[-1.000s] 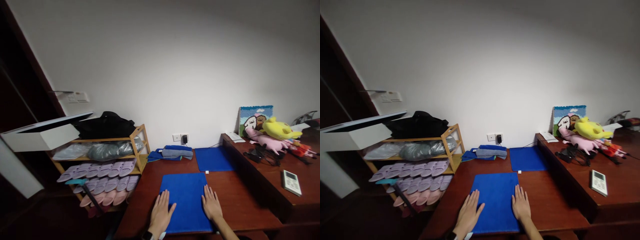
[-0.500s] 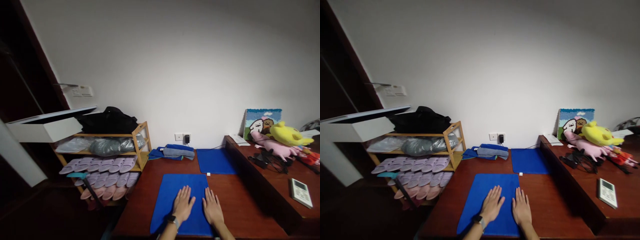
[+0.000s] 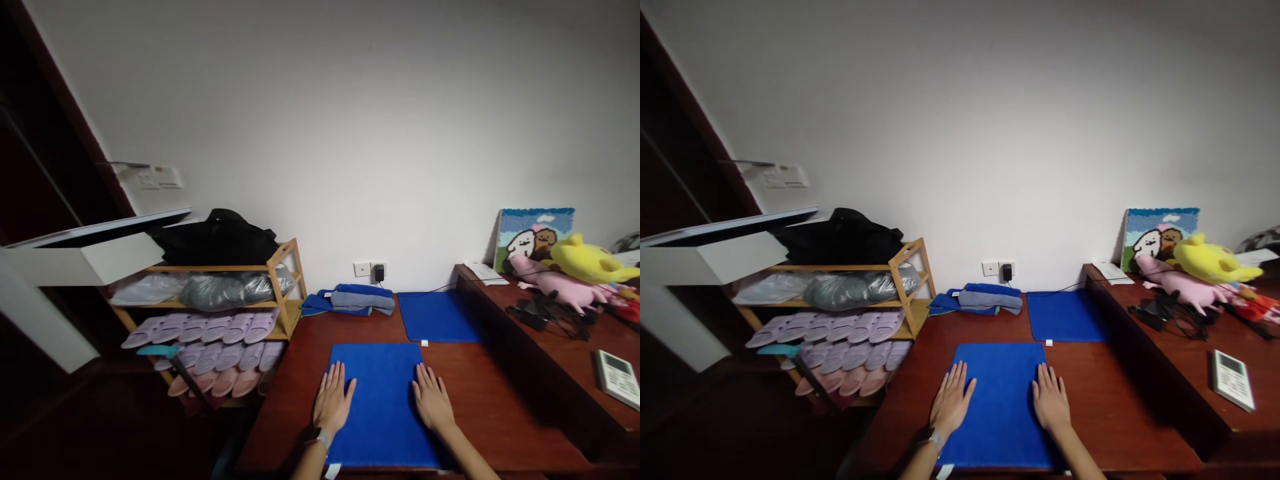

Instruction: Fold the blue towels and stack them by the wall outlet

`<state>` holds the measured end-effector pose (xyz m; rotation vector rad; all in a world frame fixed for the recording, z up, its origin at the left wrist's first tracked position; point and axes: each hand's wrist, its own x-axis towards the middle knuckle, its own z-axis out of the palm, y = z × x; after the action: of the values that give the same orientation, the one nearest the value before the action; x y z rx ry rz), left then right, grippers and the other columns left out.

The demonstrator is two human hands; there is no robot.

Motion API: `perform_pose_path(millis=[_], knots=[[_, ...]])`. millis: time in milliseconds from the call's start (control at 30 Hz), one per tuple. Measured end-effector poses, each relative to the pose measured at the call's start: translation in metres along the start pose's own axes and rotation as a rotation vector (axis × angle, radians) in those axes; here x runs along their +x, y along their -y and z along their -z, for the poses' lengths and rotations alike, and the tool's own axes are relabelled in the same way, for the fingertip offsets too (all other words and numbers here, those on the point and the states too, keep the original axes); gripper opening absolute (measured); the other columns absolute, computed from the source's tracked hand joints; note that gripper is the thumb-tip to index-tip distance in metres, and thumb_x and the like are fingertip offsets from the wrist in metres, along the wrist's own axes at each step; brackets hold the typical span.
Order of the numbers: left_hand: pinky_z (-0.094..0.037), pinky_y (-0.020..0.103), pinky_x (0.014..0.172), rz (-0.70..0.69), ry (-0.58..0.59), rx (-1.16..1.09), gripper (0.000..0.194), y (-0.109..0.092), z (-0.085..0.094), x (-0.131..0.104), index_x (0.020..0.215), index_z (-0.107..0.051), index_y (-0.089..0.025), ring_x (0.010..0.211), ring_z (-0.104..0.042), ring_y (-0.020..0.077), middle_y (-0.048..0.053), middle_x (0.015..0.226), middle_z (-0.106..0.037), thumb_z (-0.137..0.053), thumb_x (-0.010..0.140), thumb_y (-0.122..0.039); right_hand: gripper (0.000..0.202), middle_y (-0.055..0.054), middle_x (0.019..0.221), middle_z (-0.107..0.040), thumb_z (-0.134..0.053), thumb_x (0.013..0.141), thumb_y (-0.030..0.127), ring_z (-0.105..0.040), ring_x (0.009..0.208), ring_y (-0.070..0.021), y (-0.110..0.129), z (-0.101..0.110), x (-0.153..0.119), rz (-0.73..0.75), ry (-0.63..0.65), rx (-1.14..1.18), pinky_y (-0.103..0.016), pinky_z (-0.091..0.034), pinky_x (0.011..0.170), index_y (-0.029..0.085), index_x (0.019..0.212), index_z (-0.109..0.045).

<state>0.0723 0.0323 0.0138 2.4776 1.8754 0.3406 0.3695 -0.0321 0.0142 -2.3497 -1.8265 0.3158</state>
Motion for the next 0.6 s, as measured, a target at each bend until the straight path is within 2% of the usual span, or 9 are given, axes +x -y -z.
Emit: perform_pose_path(millis=[167,267,400,600], knots=[[-0.025,0.048,0.127,0.001,0.001,-0.004,0.077,0.004,0.000,0.000,0.160,-0.029,-0.015,0.155,-0.024,0.0257,0.009,0.167,-0.026,-0.016,0.103,-0.064,0.068,-0.002,0.171,-0.015,-0.009,0.102,0.046,-0.012,0.157,-0.0202,0.014,0.023,0.044,-0.010,0.008,0.040,-0.042,-0.014,0.127,0.015,0.163,-0.016],[-0.027,0.048,0.126,-0.001,-0.010,0.004,0.076,0.005,-0.001,0.000,0.160,-0.030,-0.016,0.154,-0.025,0.0259,0.008,0.167,-0.026,-0.016,0.103,-0.064,0.069,-0.002,0.171,-0.015,-0.010,0.102,0.046,-0.010,0.158,-0.0207,0.017,0.026,0.063,-0.035,0.026,0.037,-0.042,-0.012,0.128,0.014,0.162,-0.015],[-0.027,0.047,0.127,0.004,0.005,0.022,0.076,0.004,0.002,0.000,0.160,-0.030,-0.016,0.154,-0.025,0.0252,0.007,0.167,-0.026,-0.016,0.103,-0.065,0.069,-0.002,0.171,-0.014,-0.010,0.102,0.046,-0.009,0.158,-0.0191,0.013,0.017,0.070,-0.018,0.004,0.031,-0.040,-0.007,0.128,0.014,0.162,-0.013],[-0.025,0.049,0.127,0.006,0.036,0.036,0.078,0.001,0.008,0.000,0.160,-0.029,-0.013,0.154,-0.025,0.0266,0.009,0.167,-0.025,-0.020,0.103,-0.065,0.069,-0.002,0.171,-0.014,-0.008,0.102,0.046,-0.008,0.158,-0.0185,0.008,0.010,0.070,-0.008,-0.013,0.048,-0.040,-0.005,0.128,0.013,0.162,-0.013]])
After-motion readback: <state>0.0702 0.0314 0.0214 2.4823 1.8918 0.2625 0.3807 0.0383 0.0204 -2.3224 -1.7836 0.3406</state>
